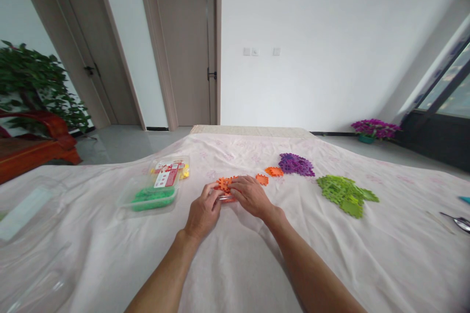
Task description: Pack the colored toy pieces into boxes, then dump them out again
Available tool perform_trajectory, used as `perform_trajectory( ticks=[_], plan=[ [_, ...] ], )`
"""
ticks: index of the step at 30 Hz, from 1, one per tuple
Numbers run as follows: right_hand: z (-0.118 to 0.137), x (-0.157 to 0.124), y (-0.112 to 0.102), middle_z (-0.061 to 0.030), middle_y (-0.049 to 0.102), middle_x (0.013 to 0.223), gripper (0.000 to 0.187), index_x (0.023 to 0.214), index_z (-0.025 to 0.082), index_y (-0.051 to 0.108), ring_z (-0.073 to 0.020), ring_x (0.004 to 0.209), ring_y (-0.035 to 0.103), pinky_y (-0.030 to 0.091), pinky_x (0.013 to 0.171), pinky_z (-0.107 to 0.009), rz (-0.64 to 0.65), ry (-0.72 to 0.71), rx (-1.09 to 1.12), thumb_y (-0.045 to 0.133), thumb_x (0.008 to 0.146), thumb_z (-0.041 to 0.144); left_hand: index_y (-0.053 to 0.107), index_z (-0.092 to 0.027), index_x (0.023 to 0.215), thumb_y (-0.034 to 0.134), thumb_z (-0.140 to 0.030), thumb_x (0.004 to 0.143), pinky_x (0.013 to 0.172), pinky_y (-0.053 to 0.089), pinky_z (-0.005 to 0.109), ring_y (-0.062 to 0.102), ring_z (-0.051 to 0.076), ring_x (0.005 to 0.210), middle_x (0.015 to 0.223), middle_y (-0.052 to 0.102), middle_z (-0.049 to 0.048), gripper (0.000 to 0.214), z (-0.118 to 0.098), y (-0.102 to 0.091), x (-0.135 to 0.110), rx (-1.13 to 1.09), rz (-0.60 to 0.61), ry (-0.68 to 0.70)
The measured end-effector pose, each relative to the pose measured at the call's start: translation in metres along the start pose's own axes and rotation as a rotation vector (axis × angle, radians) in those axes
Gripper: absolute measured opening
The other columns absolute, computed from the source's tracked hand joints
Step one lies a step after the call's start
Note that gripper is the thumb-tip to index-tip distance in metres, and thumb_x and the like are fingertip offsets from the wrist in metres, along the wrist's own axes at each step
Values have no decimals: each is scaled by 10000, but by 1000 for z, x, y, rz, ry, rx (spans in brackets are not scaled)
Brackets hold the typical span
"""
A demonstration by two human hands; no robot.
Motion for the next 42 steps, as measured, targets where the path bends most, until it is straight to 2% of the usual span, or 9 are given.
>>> perform_trajectory(
  ticks=[8, 15, 22, 34, 42],
  plan=[
    [-1, 0, 1, -34, 725, 1058, 237, 1050, 254, 731, -200, 1031, 615, 410, 949, -354, -3, -10, 21, 507, 984, 296, 599, -274, 1143, 496, -133, 913, 956, 551, 343, 636, 192, 1136, 1391, 532, 31, 289, -1, 6, 0, 2, 49, 15],
    [1, 0, -1, -31, 731, 1039, 225, 1044, 255, 735, -194, 1023, 623, 411, 946, -346, -6, -15, 40, 523, 977, 289, 514, -273, 1303, 490, -95, 892, 1050, 500, 359, 556, 187, 1262, 1427, 518, 38, 449, -2, 4, 0, -27, 23, 43],
    [0, 1, -1, -36, 733, 1015, 228, 1030, 245, 735, -193, 1004, 626, 412, 935, -341, -11, -5, 28, 517, 980, 288, 561, -282, 1267, 502, -89, 868, 1005, 534, 354, 601, 191, 1206, 1384, 553, 35, 448, -2, 4, 0, -8, 20, 45],
    [-5, 0, -2, -72, 714, 1011, 277, 1139, 211, 673, -207, 996, 621, 415, 903, -339, -13, 74, -12, 481, 998, 353, 559, -280, 1266, 494, -85, 872, 989, 540, 362, 611, 198, 1182, 1374, 546, 41, 445, -1, 6, 0, -20, 49, 15],
    [1, 0, -7, -55, 726, 989, 248, 1088, 230, 696, -193, 954, 633, 424, 881, -325, 5, 5, 37, 481, 993, 310, 552, -278, 1266, 496, -84, 869, 1004, 532, 361, 604, 197, 1192, 1371, 545, 44, 445, -2, 6, 0, -15, 54, 16]
  ],
)
Point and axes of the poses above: each hand's wrist, its own x-axis towards the middle knuckle, its own y-axis out of the palm, z = x × y, the point moved 10 cm from there along x, towards the middle knuckle
